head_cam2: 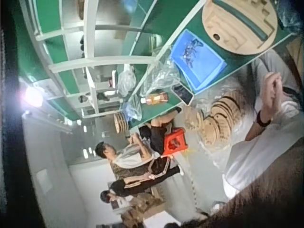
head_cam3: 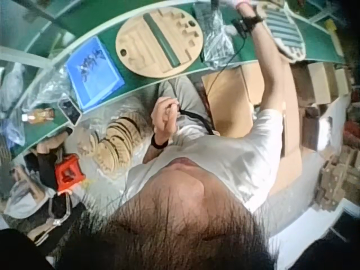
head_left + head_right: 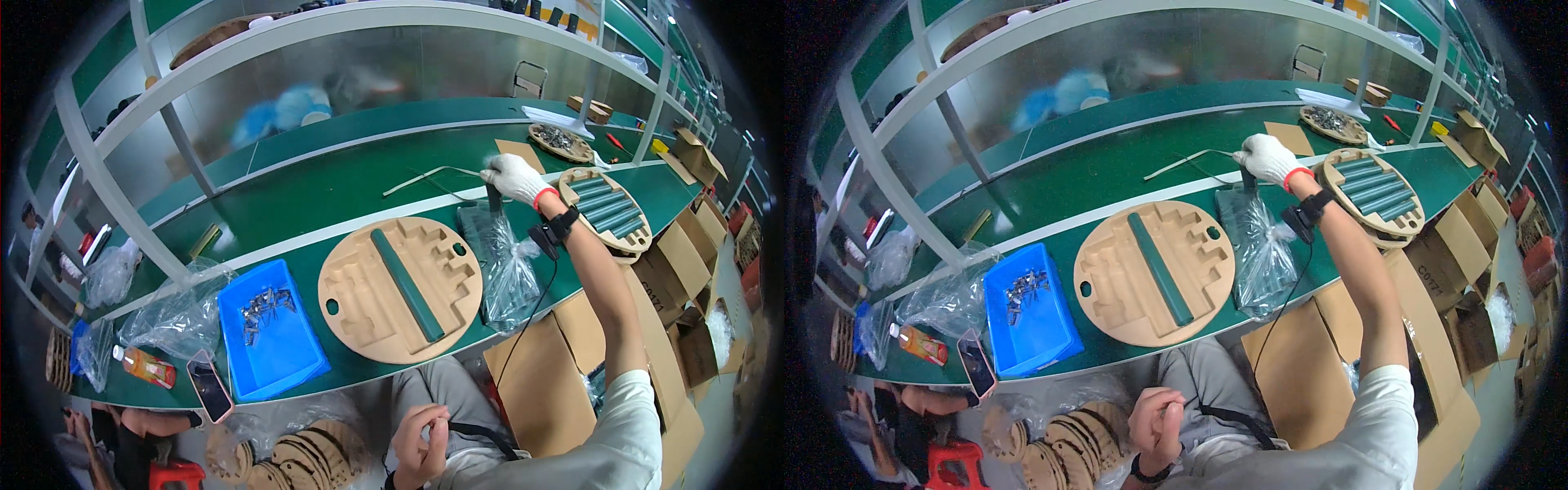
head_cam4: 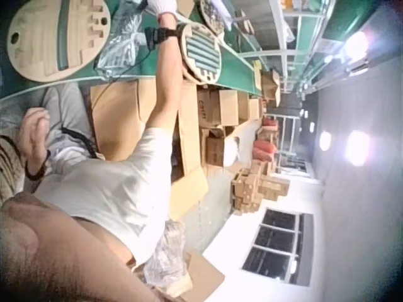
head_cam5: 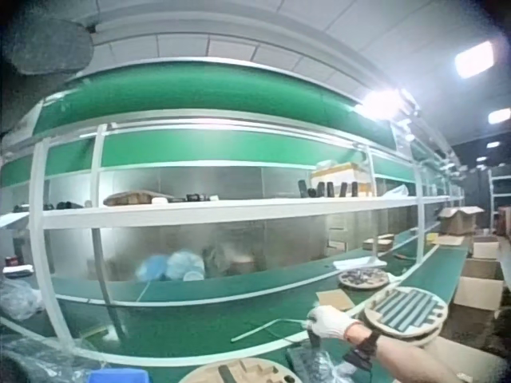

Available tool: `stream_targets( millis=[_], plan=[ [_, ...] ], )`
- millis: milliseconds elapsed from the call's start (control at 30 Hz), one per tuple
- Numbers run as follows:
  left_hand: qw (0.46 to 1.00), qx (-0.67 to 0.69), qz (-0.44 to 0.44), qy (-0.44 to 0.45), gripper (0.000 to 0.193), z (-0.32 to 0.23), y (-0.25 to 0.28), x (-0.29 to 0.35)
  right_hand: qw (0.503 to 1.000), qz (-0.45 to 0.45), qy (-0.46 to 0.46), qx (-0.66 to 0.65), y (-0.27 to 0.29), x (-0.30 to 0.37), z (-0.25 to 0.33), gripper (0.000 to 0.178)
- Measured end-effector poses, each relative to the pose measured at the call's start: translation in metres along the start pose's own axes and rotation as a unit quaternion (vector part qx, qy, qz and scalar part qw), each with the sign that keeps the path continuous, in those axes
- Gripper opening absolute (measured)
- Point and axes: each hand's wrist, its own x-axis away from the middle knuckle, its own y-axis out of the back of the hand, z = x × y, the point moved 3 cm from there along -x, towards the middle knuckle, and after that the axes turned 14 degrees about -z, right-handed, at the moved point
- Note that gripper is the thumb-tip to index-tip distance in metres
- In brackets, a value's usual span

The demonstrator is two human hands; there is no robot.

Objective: Assembling green plastic tubes into round slotted bases and packing them into boxes.

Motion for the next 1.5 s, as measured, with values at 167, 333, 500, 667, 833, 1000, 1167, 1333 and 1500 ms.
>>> stream_targets(
  millis=[167,333,500,667,833,1000,1167,1333,1500],
  plan=[
    [1.000,-0.010,-0.004,0.028,0.015,0.017,0.010,-0.012,0.975,-0.170,0.143,-0.025,0.055,0.005,0.052,0.020],
    [0.996,-0.052,-0.072,-0.015,0.019,0.018,0.031,-0.032,0.912,-0.282,0.273,-0.122,0.094,0.046,0.140,0.012],
    [0.975,-0.174,-0.013,-0.139,0.072,-0.022,0.037,-0.071,0.900,-0.086,0.365,-0.223,0.094,0.134,0.230,0.013],
    [0.983,0.067,-0.092,0.142,0.051,0.005,0.079,-0.070,0.788,0.141,0.451,-0.394,0.028,0.199,0.319,0.024],
    [0.896,0.248,-0.237,0.281,0.036,0.017,0.114,-0.026,0.813,0.199,0.479,-0.264,-0.076,0.149,0.397,0.024],
    [0.883,0.216,-0.260,0.326,0.038,0.032,0.139,0.007,0.848,0.220,0.453,-0.163,-0.143,0.136,0.441,0.024],
    [0.868,0.213,-0.283,0.349,0.035,0.042,0.151,0.016,0.840,0.092,0.519,-0.129,-0.182,0.138,0.462,0.016],
    [0.870,0.209,-0.269,0.357,0.035,0.045,0.151,0.015,0.851,0.160,0.469,-0.174,-0.177,0.122,0.457,0.016],
    [0.881,0.204,-0.243,0.351,0.033,0.046,0.142,0.009,0.792,0.192,0.570,-0.106,-0.178,0.131,0.448,0.022]
  ],
)
